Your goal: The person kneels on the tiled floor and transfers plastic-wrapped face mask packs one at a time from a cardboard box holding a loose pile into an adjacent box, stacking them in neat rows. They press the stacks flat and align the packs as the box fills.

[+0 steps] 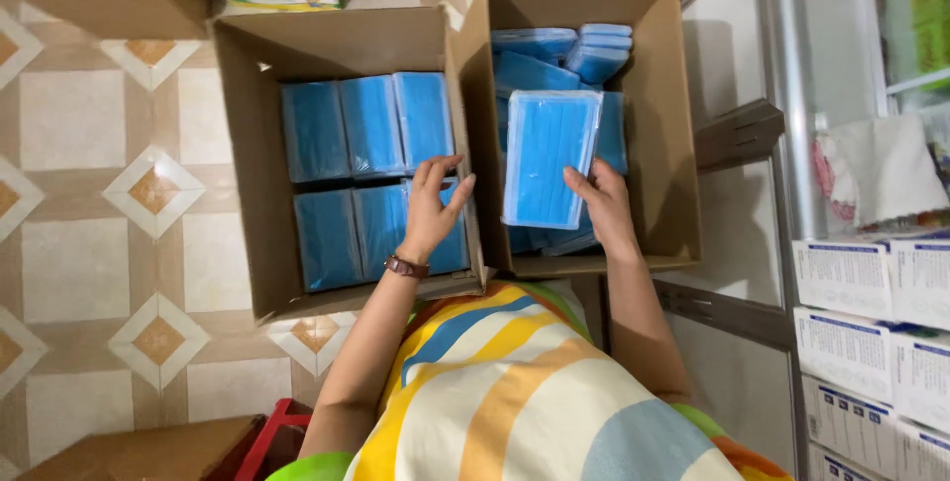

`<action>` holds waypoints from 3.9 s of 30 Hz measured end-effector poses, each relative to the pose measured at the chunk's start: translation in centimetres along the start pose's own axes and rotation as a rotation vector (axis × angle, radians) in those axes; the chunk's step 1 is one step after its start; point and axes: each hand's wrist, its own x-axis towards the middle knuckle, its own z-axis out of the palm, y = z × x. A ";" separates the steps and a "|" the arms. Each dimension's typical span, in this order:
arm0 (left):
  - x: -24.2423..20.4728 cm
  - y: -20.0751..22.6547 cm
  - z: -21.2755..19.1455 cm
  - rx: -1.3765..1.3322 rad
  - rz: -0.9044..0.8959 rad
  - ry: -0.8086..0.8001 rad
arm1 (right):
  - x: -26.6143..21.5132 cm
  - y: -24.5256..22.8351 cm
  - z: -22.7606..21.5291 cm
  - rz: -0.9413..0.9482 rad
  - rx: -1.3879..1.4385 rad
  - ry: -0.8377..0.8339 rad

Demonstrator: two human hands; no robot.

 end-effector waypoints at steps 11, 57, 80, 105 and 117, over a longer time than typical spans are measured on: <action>-1.7 2.1 -2.9 -0.461 -0.176 -0.111 | -1.8 -2.0 7.3 -0.090 0.074 -0.214; -3.8 -23.6 -7.6 0.928 -0.988 -0.617 | -4.4 3.3 12.7 -0.817 -0.768 -0.250; -3.1 2.3 2.2 0.247 0.041 -0.107 | 16.9 26.1 1.4 0.365 0.037 0.025; -1.6 4.4 -1.4 -0.077 -0.090 -0.047 | 6.2 -0.4 -5.6 -0.138 0.285 -0.216; -2.1 4.4 -10.3 -0.258 -0.071 0.038 | 0.5 -4.3 10.2 -0.250 0.207 -0.476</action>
